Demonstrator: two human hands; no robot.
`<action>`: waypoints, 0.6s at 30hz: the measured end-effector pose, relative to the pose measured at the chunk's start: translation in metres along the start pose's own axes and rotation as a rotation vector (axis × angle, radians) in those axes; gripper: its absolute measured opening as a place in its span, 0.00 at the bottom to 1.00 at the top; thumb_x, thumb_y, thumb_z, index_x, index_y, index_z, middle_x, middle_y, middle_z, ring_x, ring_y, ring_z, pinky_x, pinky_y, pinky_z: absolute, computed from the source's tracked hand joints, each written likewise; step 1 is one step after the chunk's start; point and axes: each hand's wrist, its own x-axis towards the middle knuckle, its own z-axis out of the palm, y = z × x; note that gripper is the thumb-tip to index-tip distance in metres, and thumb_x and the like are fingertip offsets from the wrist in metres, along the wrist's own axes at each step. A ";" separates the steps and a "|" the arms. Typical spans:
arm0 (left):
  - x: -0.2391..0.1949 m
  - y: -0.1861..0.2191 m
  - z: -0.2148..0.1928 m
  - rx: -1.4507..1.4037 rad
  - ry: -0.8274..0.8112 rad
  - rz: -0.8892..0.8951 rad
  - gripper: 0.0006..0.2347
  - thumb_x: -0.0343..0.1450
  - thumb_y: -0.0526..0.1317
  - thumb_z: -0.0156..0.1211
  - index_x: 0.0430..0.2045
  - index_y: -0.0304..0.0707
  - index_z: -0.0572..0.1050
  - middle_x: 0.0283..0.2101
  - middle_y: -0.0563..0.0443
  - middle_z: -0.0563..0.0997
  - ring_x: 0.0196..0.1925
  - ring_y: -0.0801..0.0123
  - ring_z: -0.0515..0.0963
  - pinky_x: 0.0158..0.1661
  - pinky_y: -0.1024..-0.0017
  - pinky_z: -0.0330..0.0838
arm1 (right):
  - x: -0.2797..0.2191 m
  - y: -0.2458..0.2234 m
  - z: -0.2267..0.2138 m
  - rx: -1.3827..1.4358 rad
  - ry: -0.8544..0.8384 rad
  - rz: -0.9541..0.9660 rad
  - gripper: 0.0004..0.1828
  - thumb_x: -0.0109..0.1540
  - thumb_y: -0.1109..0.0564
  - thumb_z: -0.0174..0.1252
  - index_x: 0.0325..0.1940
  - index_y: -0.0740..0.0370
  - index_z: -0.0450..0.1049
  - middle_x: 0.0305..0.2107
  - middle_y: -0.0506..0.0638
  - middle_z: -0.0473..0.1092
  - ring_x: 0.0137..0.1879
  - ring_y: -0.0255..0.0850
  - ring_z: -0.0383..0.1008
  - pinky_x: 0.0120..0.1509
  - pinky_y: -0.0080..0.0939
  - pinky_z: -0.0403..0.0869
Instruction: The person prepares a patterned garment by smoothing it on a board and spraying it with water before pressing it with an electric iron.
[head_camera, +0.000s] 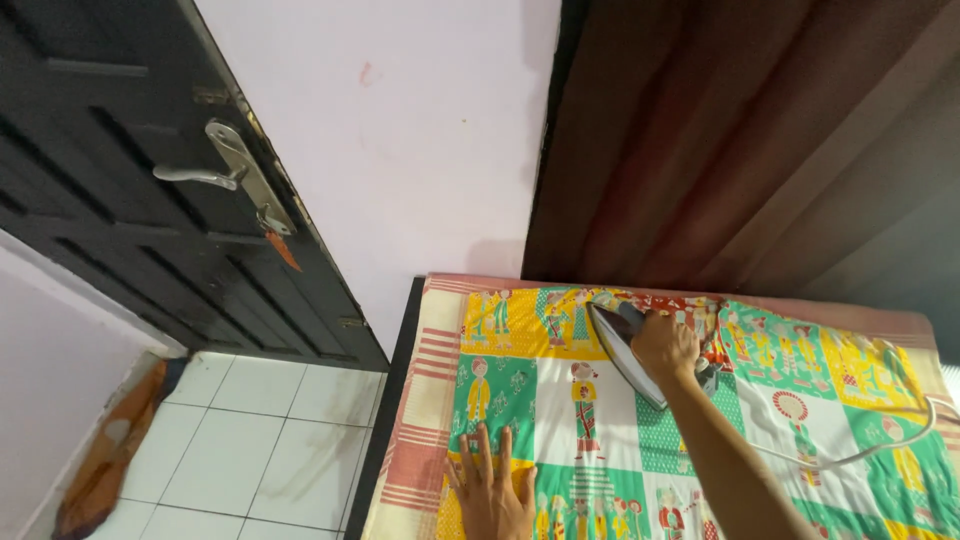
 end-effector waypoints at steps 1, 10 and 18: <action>0.000 0.000 0.001 -0.010 -0.010 -0.011 0.30 0.59 0.62 0.48 0.56 0.58 0.57 0.65 0.47 0.50 0.63 0.46 0.50 0.58 0.42 0.40 | -0.002 0.001 -0.003 0.037 -0.019 -0.037 0.14 0.58 0.54 0.44 0.32 0.64 0.73 0.18 0.55 0.71 0.19 0.44 0.71 0.21 0.41 0.69; 0.003 0.002 -0.009 0.049 0.001 -0.003 0.31 0.60 0.62 0.44 0.58 0.59 0.54 0.66 0.49 0.49 0.65 0.49 0.49 0.59 0.44 0.40 | -0.010 0.002 0.011 -0.050 -0.074 -0.098 0.14 0.61 0.55 0.39 0.37 0.59 0.71 0.15 0.48 0.68 0.15 0.34 0.65 0.16 0.32 0.66; 0.001 0.001 -0.005 0.000 -0.011 -0.016 0.30 0.59 0.61 0.47 0.56 0.59 0.57 0.65 0.49 0.50 0.64 0.48 0.50 0.59 0.43 0.40 | 0.013 -0.011 0.019 -0.079 0.032 0.111 0.09 0.53 0.60 0.48 0.21 0.61 0.72 0.13 0.50 0.69 0.13 0.34 0.63 0.14 0.31 0.57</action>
